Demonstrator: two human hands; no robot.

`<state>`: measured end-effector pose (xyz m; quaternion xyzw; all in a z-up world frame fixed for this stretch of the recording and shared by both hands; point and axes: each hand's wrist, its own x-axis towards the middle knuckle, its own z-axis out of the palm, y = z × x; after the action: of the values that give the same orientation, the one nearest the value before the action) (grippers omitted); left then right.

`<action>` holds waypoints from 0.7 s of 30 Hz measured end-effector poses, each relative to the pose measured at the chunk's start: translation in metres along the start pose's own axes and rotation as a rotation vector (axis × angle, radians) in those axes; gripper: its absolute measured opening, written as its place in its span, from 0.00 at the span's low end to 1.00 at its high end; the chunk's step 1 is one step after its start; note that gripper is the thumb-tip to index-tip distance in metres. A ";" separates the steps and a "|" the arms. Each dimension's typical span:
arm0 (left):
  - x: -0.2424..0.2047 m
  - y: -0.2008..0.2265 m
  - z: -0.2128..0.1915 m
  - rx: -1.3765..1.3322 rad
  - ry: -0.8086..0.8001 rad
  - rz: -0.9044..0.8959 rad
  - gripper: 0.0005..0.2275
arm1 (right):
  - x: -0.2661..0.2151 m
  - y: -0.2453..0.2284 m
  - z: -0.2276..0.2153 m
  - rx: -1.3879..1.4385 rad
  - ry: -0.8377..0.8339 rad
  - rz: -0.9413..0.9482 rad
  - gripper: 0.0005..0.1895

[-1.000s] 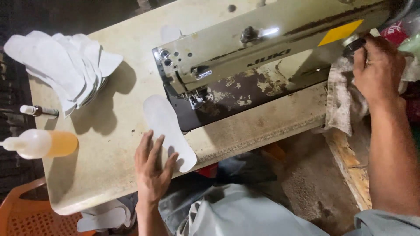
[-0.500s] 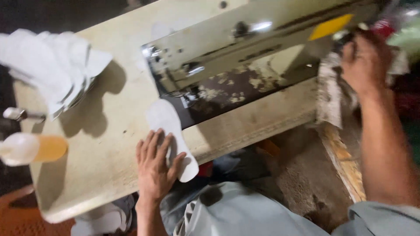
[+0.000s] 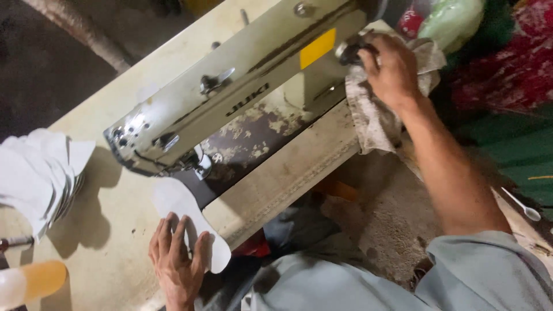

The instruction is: A person is using an industrial sewing machine to stitch shoe insole components and applying adhesive to them.

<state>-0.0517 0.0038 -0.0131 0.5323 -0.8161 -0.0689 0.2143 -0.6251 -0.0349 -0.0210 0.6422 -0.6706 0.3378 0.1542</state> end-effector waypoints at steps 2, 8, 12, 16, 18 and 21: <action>0.001 0.004 0.001 0.017 0.020 0.008 0.26 | 0.002 0.001 0.007 0.027 -0.009 0.052 0.12; -0.002 0.012 0.006 0.010 0.051 -0.093 0.24 | 0.004 0.003 0.009 0.075 0.105 0.014 0.08; -0.002 0.015 0.009 0.055 0.031 -0.123 0.27 | -0.009 0.016 -0.006 0.132 0.039 0.028 0.09; -0.003 0.012 0.022 0.040 0.168 -0.085 0.24 | -0.013 0.021 -0.033 0.196 0.071 0.034 0.13; 0.009 0.016 0.015 0.122 0.220 0.239 0.14 | -0.015 0.025 -0.028 0.225 0.056 0.028 0.08; 0.012 -0.008 0.018 0.237 0.237 0.606 0.11 | -0.021 0.024 -0.006 0.258 0.014 0.094 0.08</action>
<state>-0.0567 -0.0129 -0.0287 0.2914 -0.9089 0.1555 0.2547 -0.6468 -0.0167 -0.0362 0.6221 -0.6499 0.4325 0.0589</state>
